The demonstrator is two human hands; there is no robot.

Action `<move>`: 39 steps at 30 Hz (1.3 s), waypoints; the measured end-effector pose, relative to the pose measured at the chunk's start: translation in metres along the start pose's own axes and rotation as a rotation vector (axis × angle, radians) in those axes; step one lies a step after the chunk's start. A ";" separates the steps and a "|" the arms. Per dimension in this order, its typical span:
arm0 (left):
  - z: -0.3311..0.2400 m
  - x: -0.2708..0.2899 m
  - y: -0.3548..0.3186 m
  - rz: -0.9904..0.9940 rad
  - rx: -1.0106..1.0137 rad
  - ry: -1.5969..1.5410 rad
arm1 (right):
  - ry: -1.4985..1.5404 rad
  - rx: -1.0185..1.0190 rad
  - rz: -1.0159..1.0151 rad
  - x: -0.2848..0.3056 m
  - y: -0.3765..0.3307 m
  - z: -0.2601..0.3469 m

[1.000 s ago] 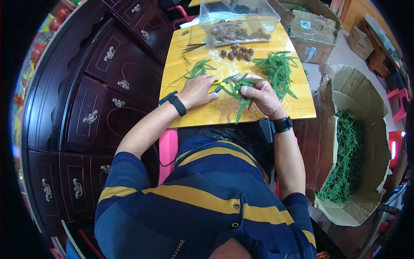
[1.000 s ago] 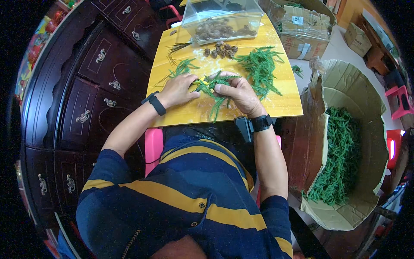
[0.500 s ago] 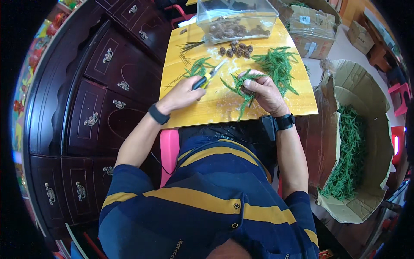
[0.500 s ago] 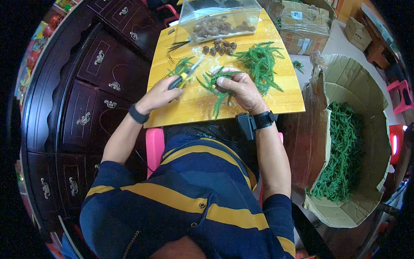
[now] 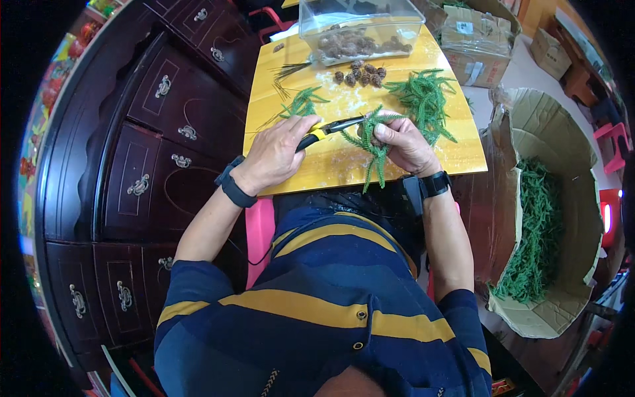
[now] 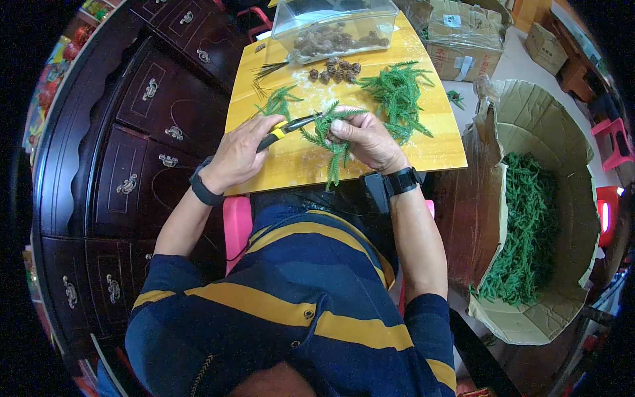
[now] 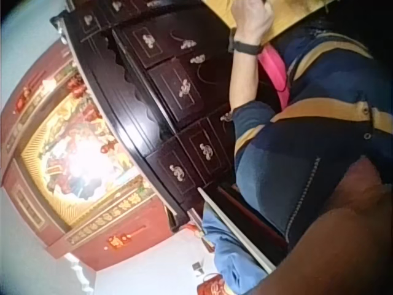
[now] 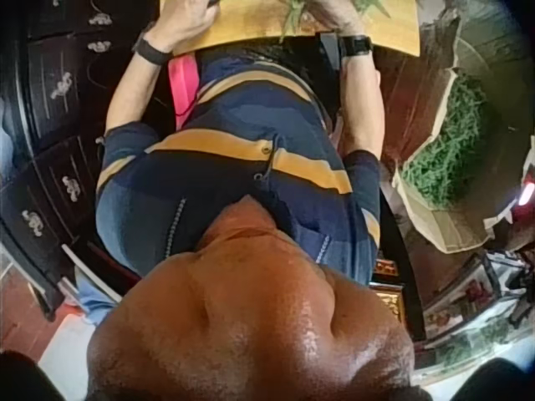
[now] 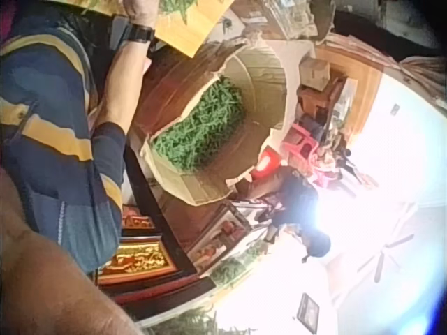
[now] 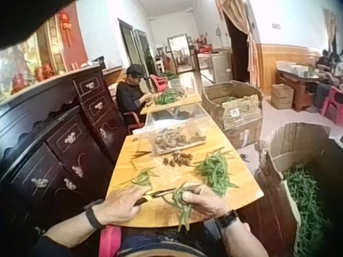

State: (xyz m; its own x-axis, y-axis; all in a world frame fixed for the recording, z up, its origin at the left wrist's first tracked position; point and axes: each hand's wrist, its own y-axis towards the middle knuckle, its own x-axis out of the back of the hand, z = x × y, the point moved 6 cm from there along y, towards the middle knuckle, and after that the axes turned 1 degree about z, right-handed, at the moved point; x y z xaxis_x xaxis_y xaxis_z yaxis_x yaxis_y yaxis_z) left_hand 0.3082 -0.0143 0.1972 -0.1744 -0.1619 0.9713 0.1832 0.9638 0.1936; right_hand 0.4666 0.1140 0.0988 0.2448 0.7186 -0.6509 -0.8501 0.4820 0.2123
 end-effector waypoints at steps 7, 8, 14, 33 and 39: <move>-0.007 0.003 0.001 -0.049 -0.032 0.044 | 0.020 -0.039 0.029 0.003 -0.002 -0.003; -0.007 0.003 0.002 -0.048 -0.035 0.045 | 0.021 -0.036 0.027 0.003 -0.002 -0.003; -0.009 0.006 0.002 -0.103 -0.094 0.146 | 0.055 -0.083 0.065 0.000 -0.001 -0.006; 0.003 -0.007 0.002 -0.116 -0.122 0.215 | 0.105 -0.110 0.073 0.009 0.001 -0.018; 0.006 -0.024 -0.007 -0.051 0.103 0.040 | -0.104 0.079 -0.288 0.015 0.008 -0.015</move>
State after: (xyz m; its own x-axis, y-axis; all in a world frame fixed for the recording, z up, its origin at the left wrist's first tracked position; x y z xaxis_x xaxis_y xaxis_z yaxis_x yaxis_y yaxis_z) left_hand 0.3053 -0.0163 0.1718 -0.1416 -0.2174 0.9658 0.0747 0.9705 0.2294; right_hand 0.4567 0.1212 0.0793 0.5198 0.5923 -0.6156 -0.7009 0.7076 0.0890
